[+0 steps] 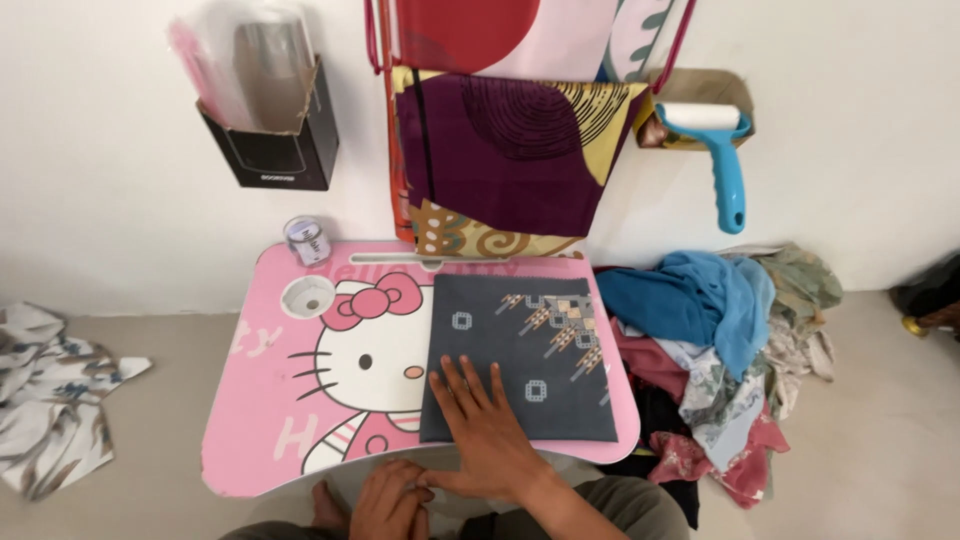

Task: A person unfolds a scarf, folds it neatly on a small table, and then uses a lint roller to remove debris from both sides of the folded fabric.

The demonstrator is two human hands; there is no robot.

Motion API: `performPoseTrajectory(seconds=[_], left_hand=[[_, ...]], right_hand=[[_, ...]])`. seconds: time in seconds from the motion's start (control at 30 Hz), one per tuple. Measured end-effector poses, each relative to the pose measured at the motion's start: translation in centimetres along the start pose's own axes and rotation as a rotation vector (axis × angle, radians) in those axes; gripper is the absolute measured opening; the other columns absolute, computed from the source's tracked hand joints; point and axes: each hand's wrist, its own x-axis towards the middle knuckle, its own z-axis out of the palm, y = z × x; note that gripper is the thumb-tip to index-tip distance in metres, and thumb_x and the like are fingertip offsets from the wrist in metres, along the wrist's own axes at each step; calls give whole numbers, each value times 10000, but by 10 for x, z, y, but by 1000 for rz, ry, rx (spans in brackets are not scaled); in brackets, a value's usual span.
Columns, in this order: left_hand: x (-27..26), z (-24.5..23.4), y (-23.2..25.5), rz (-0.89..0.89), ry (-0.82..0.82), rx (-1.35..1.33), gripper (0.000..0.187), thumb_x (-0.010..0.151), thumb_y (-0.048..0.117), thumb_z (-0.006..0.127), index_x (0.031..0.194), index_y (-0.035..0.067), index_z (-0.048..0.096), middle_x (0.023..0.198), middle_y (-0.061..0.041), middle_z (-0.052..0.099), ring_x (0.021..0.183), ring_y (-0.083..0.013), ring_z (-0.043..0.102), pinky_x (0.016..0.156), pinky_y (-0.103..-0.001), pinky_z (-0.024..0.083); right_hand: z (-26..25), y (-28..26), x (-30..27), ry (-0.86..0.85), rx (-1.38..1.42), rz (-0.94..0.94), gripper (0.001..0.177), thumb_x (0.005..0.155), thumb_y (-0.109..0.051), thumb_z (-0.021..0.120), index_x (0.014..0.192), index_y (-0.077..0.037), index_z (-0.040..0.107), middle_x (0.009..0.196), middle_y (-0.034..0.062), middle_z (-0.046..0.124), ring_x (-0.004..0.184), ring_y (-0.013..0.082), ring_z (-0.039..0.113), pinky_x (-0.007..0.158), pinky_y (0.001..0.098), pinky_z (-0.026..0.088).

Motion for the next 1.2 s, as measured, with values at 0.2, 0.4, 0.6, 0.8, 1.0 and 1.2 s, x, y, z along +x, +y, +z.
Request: performPoseTrajectory(seconds=[0.2,0.4,0.6,0.8,1.0,1.2], left_hand=[[33,-43,2,-205,-13,140,315,604,18,643,902,115,670,1115,-71,686,1105,-281,664,975,-400,497],[98,-53,-10,-12,-469,97,1033,616,322,851,1511,80,396,1659,-126,312,1556,-308,231,1228,-484,200],[109,-30,-30,136,-627,110,952,653,338,843,1492,99,464,1632,-79,366,1554,-276,182,1246,-542,52],[110,-47,-24,96,-551,37,566,748,204,783,1297,160,654,1439,40,598,1438,-214,412,1245,-550,145],[137,-89,-8,-308,-483,-283,358,755,11,732,1077,157,786,933,-35,800,926,-175,726,930,-370,437],[192,-122,-5,-602,-362,-575,216,854,81,771,1053,90,853,860,-65,866,738,-130,715,737,-346,572]], right_hand=[[62,20,12,172,-326,-49,1024,767,-328,754,1552,118,270,1652,309,235,1557,425,157,1218,616,71],[63,1,-17,301,-288,-81,605,920,-147,543,1464,103,454,1585,274,409,1503,393,344,1212,564,223],[16,-14,-52,52,62,-101,662,861,-75,568,1494,62,430,1584,238,420,1513,365,315,1229,535,189],[-75,-35,-80,-114,617,84,615,881,-29,489,1494,-73,486,1580,45,519,1424,238,503,1171,379,364],[-105,16,-105,-7,1052,250,497,1017,-274,442,1394,-21,644,1402,106,704,1174,203,680,1052,341,488],[-119,91,-96,449,1450,458,381,996,-256,594,1084,103,687,932,301,745,740,349,732,693,462,606]])
